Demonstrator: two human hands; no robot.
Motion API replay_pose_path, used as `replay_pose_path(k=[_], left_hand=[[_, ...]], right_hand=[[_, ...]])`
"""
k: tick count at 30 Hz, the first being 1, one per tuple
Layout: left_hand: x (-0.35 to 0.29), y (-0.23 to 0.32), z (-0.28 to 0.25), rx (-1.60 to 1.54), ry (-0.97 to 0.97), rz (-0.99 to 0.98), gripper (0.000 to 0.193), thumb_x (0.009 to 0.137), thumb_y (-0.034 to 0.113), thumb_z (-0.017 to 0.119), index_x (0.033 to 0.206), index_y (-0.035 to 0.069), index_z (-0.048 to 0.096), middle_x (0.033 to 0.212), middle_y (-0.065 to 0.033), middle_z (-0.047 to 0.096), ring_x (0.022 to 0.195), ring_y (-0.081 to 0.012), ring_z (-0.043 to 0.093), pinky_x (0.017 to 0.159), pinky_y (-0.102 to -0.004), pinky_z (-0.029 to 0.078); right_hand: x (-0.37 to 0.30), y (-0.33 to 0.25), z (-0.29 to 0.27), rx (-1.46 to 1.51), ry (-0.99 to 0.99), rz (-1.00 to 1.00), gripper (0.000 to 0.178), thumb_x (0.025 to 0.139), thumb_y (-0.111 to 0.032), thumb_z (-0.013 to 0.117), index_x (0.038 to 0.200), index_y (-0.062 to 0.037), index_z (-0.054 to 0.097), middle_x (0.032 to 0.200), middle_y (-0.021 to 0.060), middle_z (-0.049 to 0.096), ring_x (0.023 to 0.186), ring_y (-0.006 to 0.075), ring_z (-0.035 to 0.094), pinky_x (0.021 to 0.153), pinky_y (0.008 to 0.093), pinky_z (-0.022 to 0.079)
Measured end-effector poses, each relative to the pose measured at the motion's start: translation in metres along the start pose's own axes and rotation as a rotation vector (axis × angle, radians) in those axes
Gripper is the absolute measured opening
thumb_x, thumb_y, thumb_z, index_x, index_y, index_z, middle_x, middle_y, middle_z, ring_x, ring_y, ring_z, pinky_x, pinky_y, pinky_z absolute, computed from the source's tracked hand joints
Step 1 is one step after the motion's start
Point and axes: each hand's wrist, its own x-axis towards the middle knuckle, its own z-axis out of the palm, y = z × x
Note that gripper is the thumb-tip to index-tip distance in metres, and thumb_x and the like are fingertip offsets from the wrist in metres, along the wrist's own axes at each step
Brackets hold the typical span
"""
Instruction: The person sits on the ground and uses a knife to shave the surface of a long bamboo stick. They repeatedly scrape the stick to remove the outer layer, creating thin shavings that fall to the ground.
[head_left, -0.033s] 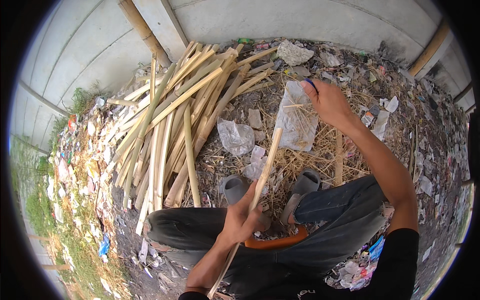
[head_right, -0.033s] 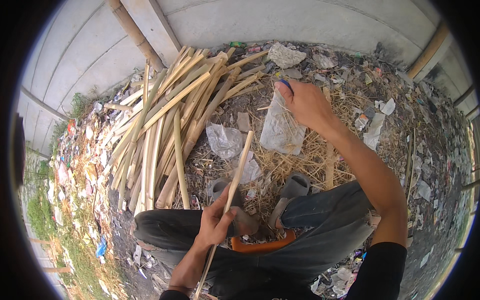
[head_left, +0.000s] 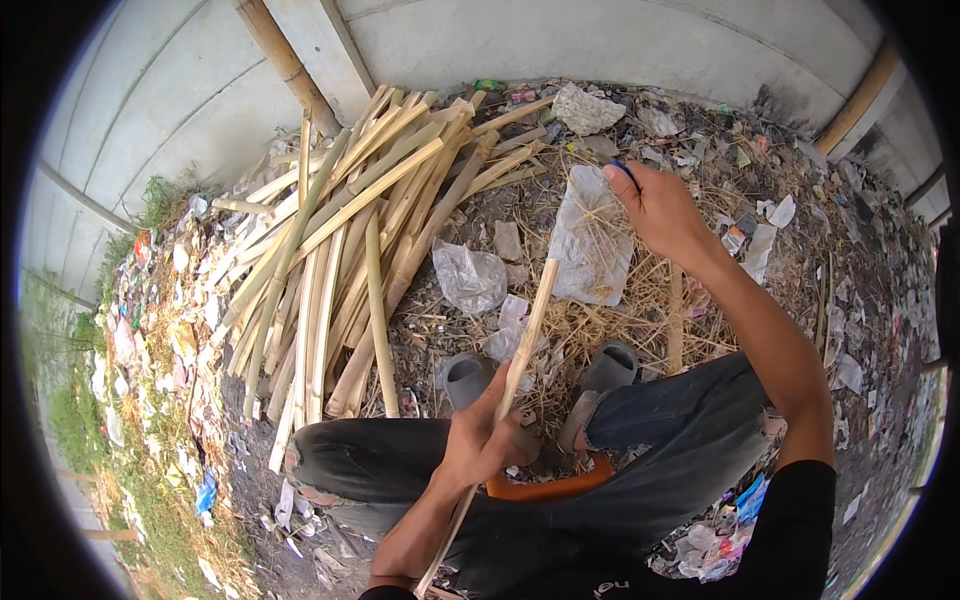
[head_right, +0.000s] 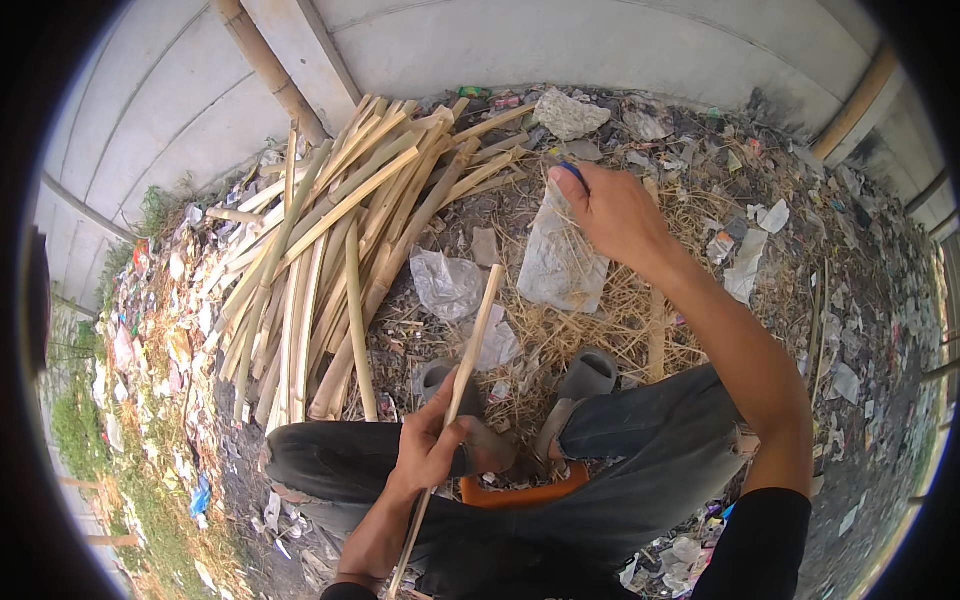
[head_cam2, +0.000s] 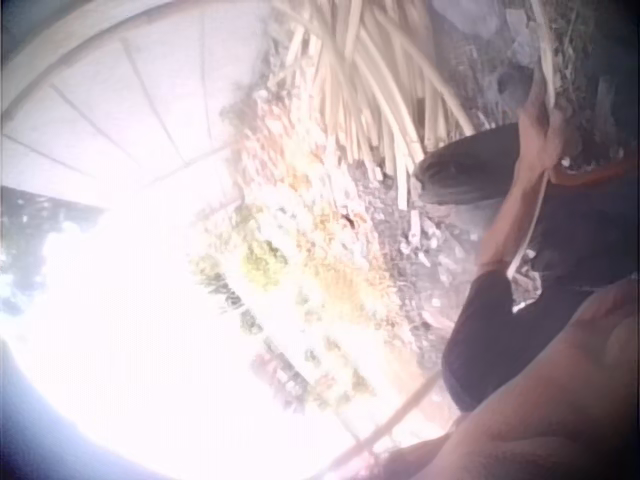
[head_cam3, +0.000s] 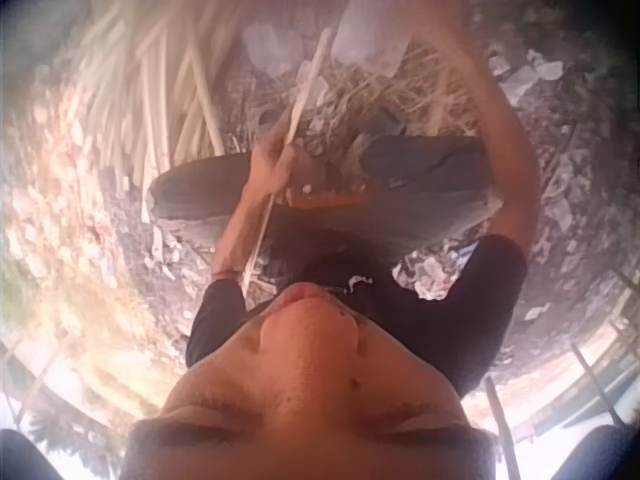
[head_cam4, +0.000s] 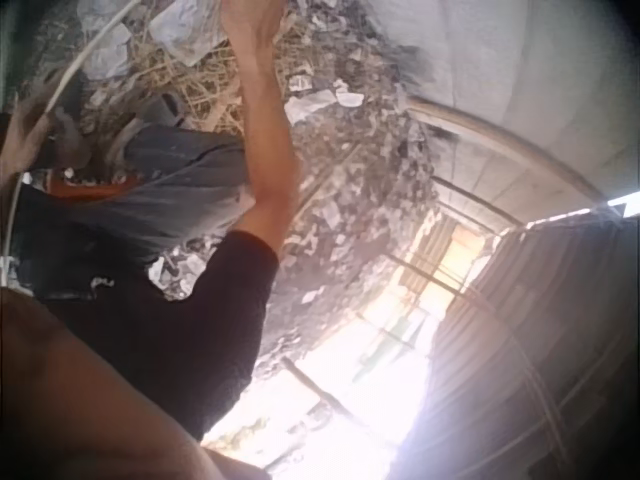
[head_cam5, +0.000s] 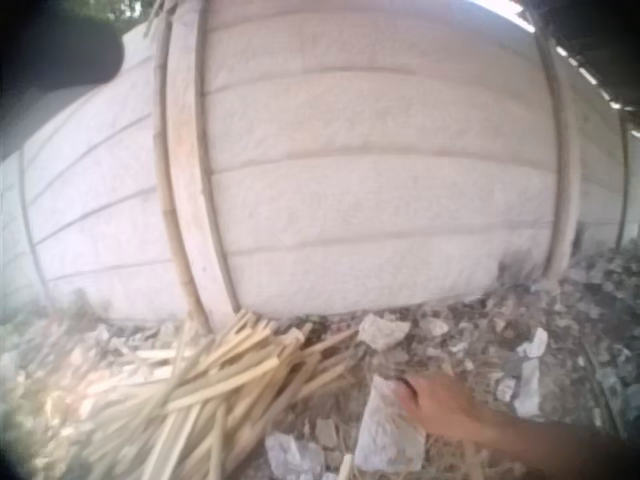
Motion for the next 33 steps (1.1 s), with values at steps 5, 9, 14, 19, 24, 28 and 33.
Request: replay_pose_path(k=[5,9,14,19,24,28,33], left_hand=[[0.006,-0.007,-0.002,0.061,0.073,0.073,0.065,0.100,0.011,0.058,0.160,-0.002,0.038,0.108,-0.0126,0.073,0.099,-0.0117,0.066,0.087,-0.0299,0.053],[0.007,0.000,0.000,0.161,0.104,0.070,0.066,0.099,0.012,0.059,0.159,-0.002,0.038,0.093,-0.0169,0.074,0.086,-0.0164,0.072,0.078,-0.0333,0.056],[0.016,0.017,-0.005,0.376,0.156,0.000,0.068,0.096,0.013,0.061,0.159,-0.001,0.039,0.073,-0.0231,0.069,0.063,-0.0364,0.072,0.063,-0.0402,0.057],[0.006,0.016,0.000,0.398,0.127,0.040,0.069,0.093,0.011,0.063,0.158,0.000,0.041,0.068,-0.0236,0.066,0.062,-0.0340,0.071,0.061,-0.0391,0.056],[0.002,0.014,0.001,0.451,0.133,0.030,0.068,0.092,0.008,0.062,0.156,-0.004,0.043,0.062,-0.0198,0.063,0.055,-0.0215,0.069,0.059,-0.0335,0.054],[0.002,0.009,0.001,0.496,0.188,0.081,0.068,0.092,0.008,0.064,0.156,-0.003,0.043,0.061,-0.0191,0.064,0.057,-0.0238,0.072,0.058,-0.0347,0.055],[0.005,0.012,0.003,0.573,0.187,0.112,0.069,0.091,0.007,0.065,0.156,-0.003,0.044,0.062,-0.0202,0.064,0.056,-0.0298,0.072,0.057,-0.0368,0.056]], right_hand=[[-0.067,-0.054,0.027,-0.017,-0.333,-0.183,0.057,0.106,-0.052,0.052,0.092,0.0010,0.068,0.069,0.0253,0.067,0.067,0.0459,0.070,0.061,0.0554,0.054],[-0.085,-0.062,0.051,-0.034,-0.510,-0.173,0.056,0.105,-0.054,0.052,0.094,-0.0007,0.068,0.067,0.0248,0.069,0.066,0.0482,0.070,0.062,0.0568,0.056],[-0.065,-0.048,0.061,-0.125,-0.386,-0.260,0.058,0.106,-0.055,0.050,0.092,-0.0011,0.066,0.066,0.0241,0.068,0.066,0.0467,0.071,0.061,0.0554,0.056],[-0.005,0.003,0.029,-0.170,0.000,-0.012,0.060,0.108,-0.054,0.048,0.089,-0.0001,0.065,0.063,0.0210,0.065,0.060,0.0431,0.066,0.059,0.0535,0.052],[-0.014,0.008,0.001,-0.040,-0.020,0.018,0.060,0.109,-0.050,0.050,0.085,0.0025,0.065,0.065,0.0220,0.063,0.063,0.0435,0.063,0.062,0.0530,0.049],[-0.061,-0.039,0.033,-0.027,-0.317,-0.137,0.055,0.106,-0.049,0.053,0.089,0.0006,0.067,0.068,0.0262,0.065,0.065,0.0465,0.068,0.060,0.0555,0.052],[-0.089,-0.053,0.061,-0.063,-0.390,-0.236,0.051,0.105,-0.049,0.056,0.086,-0.0026,0.065,0.060,0.0207,0.064,0.059,0.0461,0.067,0.055,0.0543,0.053]])
